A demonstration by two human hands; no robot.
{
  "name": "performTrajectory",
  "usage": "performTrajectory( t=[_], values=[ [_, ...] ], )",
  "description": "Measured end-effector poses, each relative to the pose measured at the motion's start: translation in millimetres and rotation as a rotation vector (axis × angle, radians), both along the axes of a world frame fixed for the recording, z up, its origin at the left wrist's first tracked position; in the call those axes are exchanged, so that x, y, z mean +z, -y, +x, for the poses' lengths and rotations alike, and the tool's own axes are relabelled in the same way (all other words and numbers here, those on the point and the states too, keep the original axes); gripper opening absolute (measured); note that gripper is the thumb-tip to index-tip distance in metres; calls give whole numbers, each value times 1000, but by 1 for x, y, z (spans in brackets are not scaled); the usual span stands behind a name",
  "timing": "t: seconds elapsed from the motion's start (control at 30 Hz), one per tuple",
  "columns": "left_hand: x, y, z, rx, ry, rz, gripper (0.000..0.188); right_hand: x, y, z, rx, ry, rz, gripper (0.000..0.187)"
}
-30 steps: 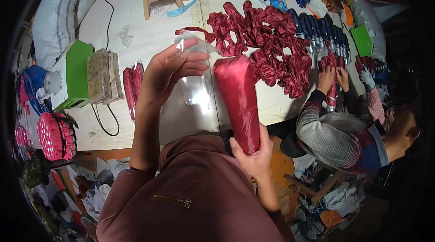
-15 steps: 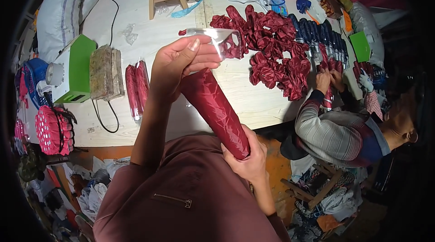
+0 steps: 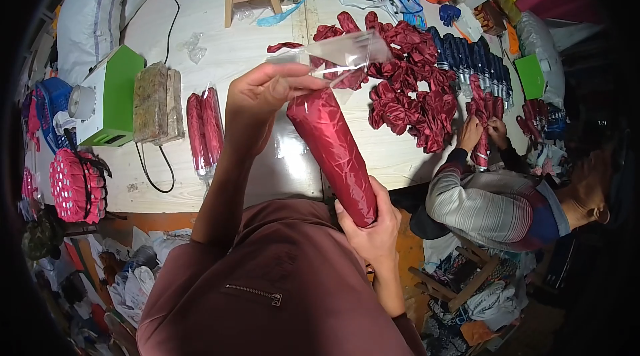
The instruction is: Packaging red fabric accessories into clear plastic sleeves.
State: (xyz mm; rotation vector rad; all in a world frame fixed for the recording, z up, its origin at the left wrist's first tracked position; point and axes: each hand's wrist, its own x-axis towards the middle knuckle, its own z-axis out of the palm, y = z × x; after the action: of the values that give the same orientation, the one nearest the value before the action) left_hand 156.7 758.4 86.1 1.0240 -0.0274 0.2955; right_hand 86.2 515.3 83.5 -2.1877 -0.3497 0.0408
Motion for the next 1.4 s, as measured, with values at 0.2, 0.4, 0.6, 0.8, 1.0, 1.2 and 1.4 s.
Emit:
performTrajectory(
  t=[0.2,0.4,0.6,0.8,1.0,1.2,1.4],
  values=[
    [-4,-8,-8,-42,22,199,34,-8,-1,3,-17,-52,49,54],
    [-6,-21,-2,-229,-132,204,47,-5,-7,0,8,-187,134,48],
    [-29,-20,-9,-467,-48,-196,49,-4,-11,8,54,-328,205,47],
    [-41,-9,-16,-447,-39,-192,42,-8,-17,15,25,-285,143,45],
    [-61,7,-31,-366,-179,-81,33,-2,-31,25,73,-119,46,41],
    [-66,30,-51,-392,-156,-132,31,6,-37,29,79,-180,-48,46],
    [-52,45,-33,-25,-26,-351,33,1,-27,30,232,-509,310,54]
  ],
)
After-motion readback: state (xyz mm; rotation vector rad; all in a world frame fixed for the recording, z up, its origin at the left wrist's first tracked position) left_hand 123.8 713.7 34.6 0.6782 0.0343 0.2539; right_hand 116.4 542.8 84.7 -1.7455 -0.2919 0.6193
